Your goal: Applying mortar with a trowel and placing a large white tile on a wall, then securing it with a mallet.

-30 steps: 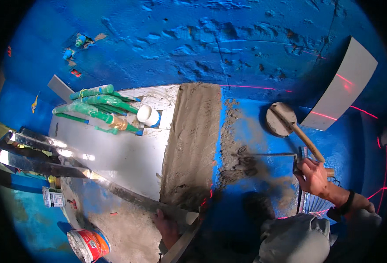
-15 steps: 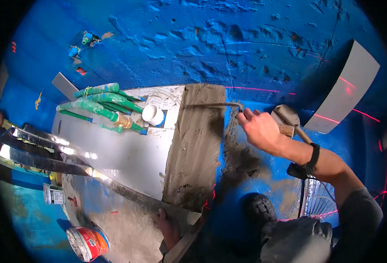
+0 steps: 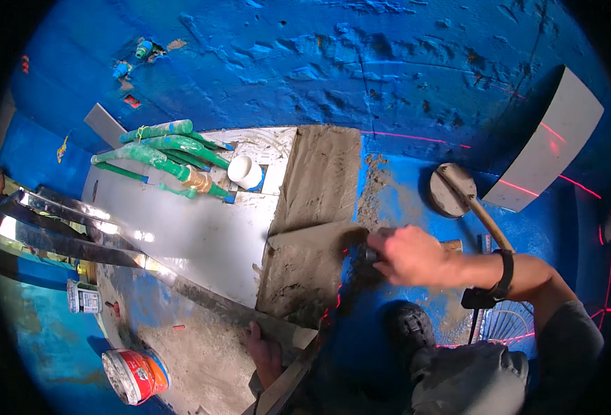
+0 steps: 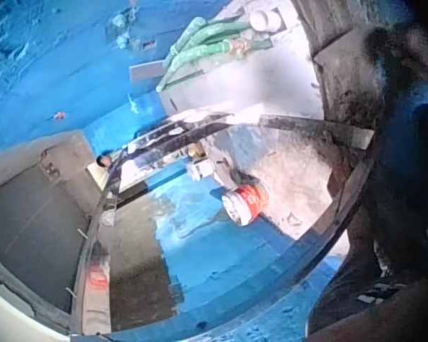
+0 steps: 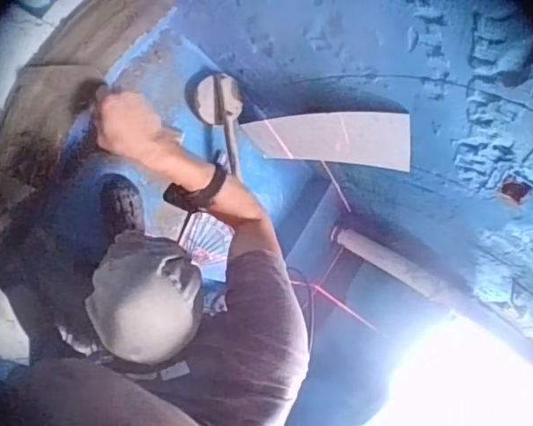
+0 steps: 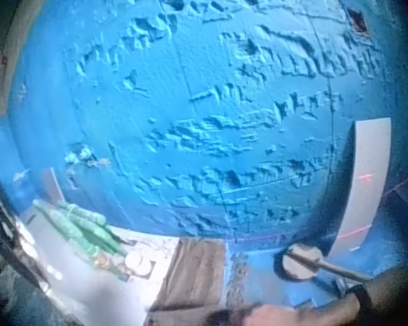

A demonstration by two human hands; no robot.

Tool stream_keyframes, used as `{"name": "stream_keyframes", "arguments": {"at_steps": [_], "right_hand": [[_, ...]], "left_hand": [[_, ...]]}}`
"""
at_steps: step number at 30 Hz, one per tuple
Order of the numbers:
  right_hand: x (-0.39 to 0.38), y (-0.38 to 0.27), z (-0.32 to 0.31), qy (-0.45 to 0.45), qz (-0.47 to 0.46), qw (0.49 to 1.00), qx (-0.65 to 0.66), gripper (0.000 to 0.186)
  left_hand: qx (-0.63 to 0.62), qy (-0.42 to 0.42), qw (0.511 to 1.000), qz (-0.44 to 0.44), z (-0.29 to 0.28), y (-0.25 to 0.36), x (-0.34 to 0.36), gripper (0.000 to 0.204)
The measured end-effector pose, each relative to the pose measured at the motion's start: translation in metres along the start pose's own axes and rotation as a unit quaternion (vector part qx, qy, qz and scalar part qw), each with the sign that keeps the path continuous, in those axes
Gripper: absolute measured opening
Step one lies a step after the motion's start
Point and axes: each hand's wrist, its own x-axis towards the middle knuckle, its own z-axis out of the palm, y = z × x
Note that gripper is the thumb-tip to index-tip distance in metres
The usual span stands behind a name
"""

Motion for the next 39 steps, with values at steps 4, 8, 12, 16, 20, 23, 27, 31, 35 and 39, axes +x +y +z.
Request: {"name": "stream_keyframes", "arguments": {"at_steps": [4, 8, 12, 16, 20, 23, 27, 31, 35, 39], "right_hand": [[0.005, 0.029, -0.013, -0.029, 0.108, 0.968, 0.223, 0.037], [0.025, 0.034, -0.018, 0.054, 0.128, 0.99, -0.005, 0.04], [0.045, 0.049, -0.01, 0.059, 0.044, 0.994, -0.085, 0.041], [0.025, 0.016, -0.001, 0.037, -0.03, 0.994, -0.102, 0.04], [0.005, -0.001, -0.002, -0.005, -0.042, 0.997, -0.06, 0.038], [-0.005, -0.009, 0.002, -0.04, -0.048, 0.998, 0.004, 0.032], [-0.001, -0.004, 0.013, -0.063, -0.024, 0.993, 0.095, 0.034], [0.017, 0.015, 0.003, -0.103, -0.011, 0.974, 0.203, 0.029], [0.025, 0.011, -0.019, -0.241, 0.108, 0.908, 0.326, 0.031], [0.025, 0.011, -0.025, -0.314, 0.192, 0.817, 0.444, 0.035]], "left_hand": [[-0.052, -0.054, 0.997, -0.015, -0.018, -0.008, 0.014, 0.055], [-0.036, -0.023, 0.999, 0.001, 0.0, -0.004, 0.003, 0.048], [-0.022, -0.007, 0.999, 0.033, -0.002, -0.008, 0.007, 0.035], [0.028, 0.02, 0.999, 0.018, -0.006, -0.004, 0.006, 0.03], [0.019, -0.007, 0.999, 0.036, 0.012, 0.0, -0.001, 0.031], [0.0, 0.002, 0.999, 0.038, 0.011, -0.002, 0.0, 0.035], [-0.018, -0.026, 0.999, 0.034, 0.002, -0.005, 0.0, 0.044], [-0.007, -0.023, 0.999, 0.024, 0.002, -0.006, 0.002, 0.046], [-0.018, -0.007, 1.0, 0.018, 0.003, -0.004, 0.002, 0.054], [-0.008, -0.001, 1.0, 0.011, -0.006, -0.001, 0.007, 0.067]]}}
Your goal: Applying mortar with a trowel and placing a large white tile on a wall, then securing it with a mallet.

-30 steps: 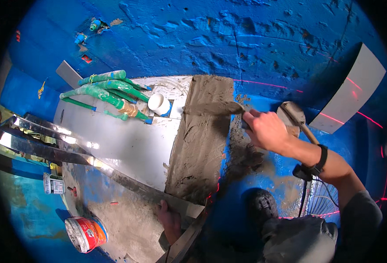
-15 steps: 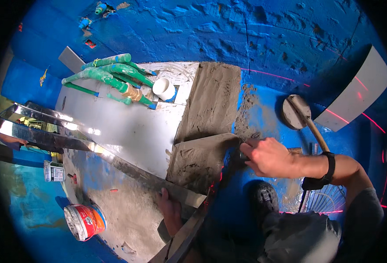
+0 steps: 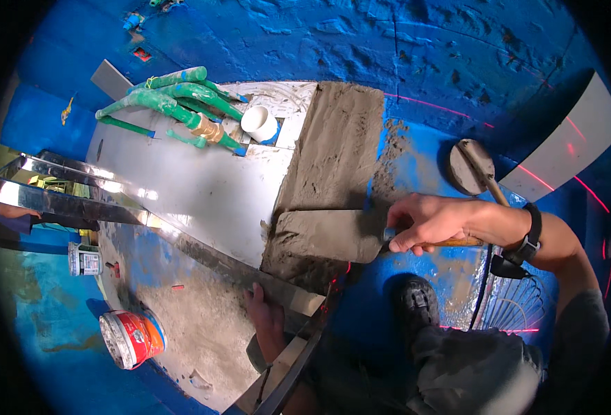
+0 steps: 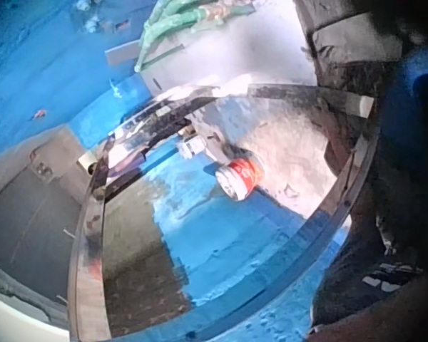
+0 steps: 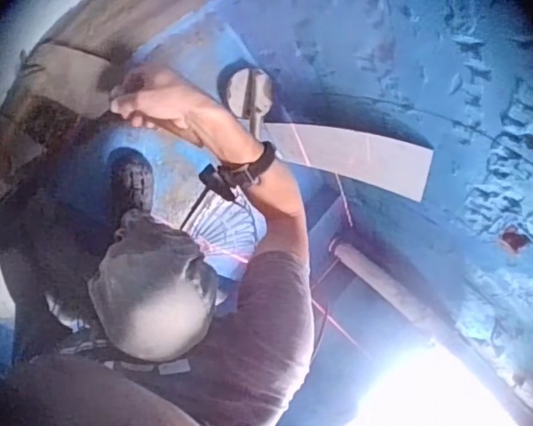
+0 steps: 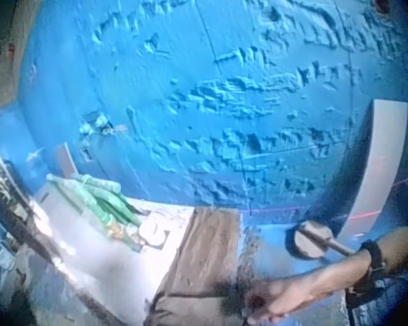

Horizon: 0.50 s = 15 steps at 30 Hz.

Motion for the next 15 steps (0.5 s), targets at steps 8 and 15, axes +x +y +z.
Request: {"name": "stream_keyframes", "arguments": {"at_steps": [8, 15], "right_hand": [[-0.048, 0.064, 0.007, 0.174, -0.256, 0.951, -0.019, 0.028], [-0.119, 0.148, 0.048, 0.449, -0.176, 0.785, -0.388, 0.026]], "left_hand": [[-0.001, -0.008, 1.0, -0.011, 0.011, 0.001, -0.007, 0.072], [0.021, -0.014, 1.0, 0.004, -0.002, -0.008, 0.002, 0.075]]}}
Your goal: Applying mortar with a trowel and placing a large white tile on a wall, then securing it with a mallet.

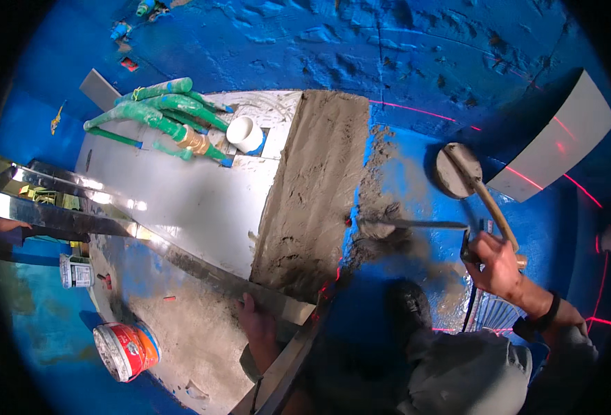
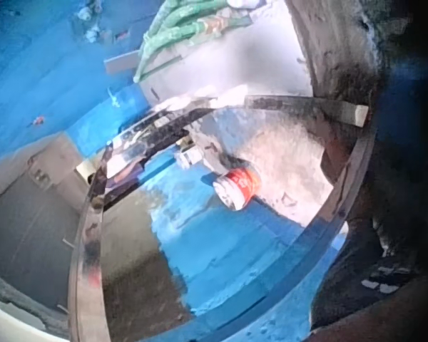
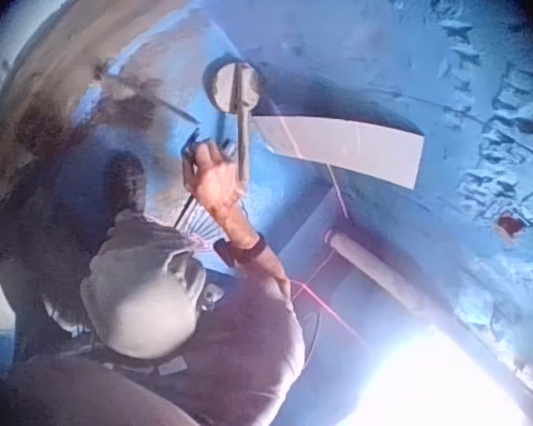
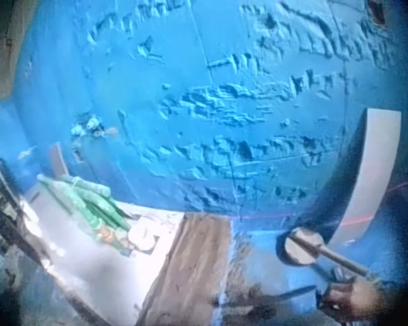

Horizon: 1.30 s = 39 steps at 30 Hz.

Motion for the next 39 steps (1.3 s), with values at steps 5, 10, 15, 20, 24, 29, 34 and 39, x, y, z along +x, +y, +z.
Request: {"name": "stream_keyframes", "arguments": {"at_steps": [5, 10, 15, 20, 24, 29, 34, 39], "right_hand": [[0.004, 0.004, 0.011, 0.029, 0.078, 0.996, 0.006, 0.022], [0.099, 0.001, -0.001, 0.077, 0.065, 0.995, -0.02, 0.025], [0.19, 0.04, 0.02, 0.099, 0.07, 0.984, -0.13, 0.024], [0.229, 0.046, 0.042, 0.084, 0.053, 0.976, -0.193, 0.031], [0.245, 0.049, 0.05, 0.097, 0.042, 0.972, -0.21, 0.023], [0.252, 0.041, 0.051, 0.06, -0.018, 0.968, -0.243, 0.02], [0.223, 0.026, 0.034, 0.033, -0.027, 0.971, -0.234, 0.027], [0.225, 0.015, 0.021, 0.043, -0.063, 0.972, -0.22, 0.023]], "left_hand": [[-0.002, 0.016, 1.0, -0.006, 0.01, 0.003, -0.001, 0.051], [0.026, 0.048, 0.998, 0.024, -0.003, 0.002, -0.001, 0.033], [0.018, -0.038, 0.999, -0.008, 0.022, 0.015, -0.013, 0.045], [-0.006, -0.034, 0.999, 0.002, 0.008, 0.011, -0.006, 0.051], [0.016, 0.017, 1.0, -0.006, 0.013, 0.011, -0.009, 0.056], [-0.009, -0.013, 1.0, -0.003, 0.007, 0.009, -0.003, 0.057], [-0.013, 0.002, 1.0, -0.004, 0.011, 0.008, -0.001, 0.061], [-0.003, -0.001, 1.0, 0.006, -0.01, 0.004, 0.002, 0.062]]}}
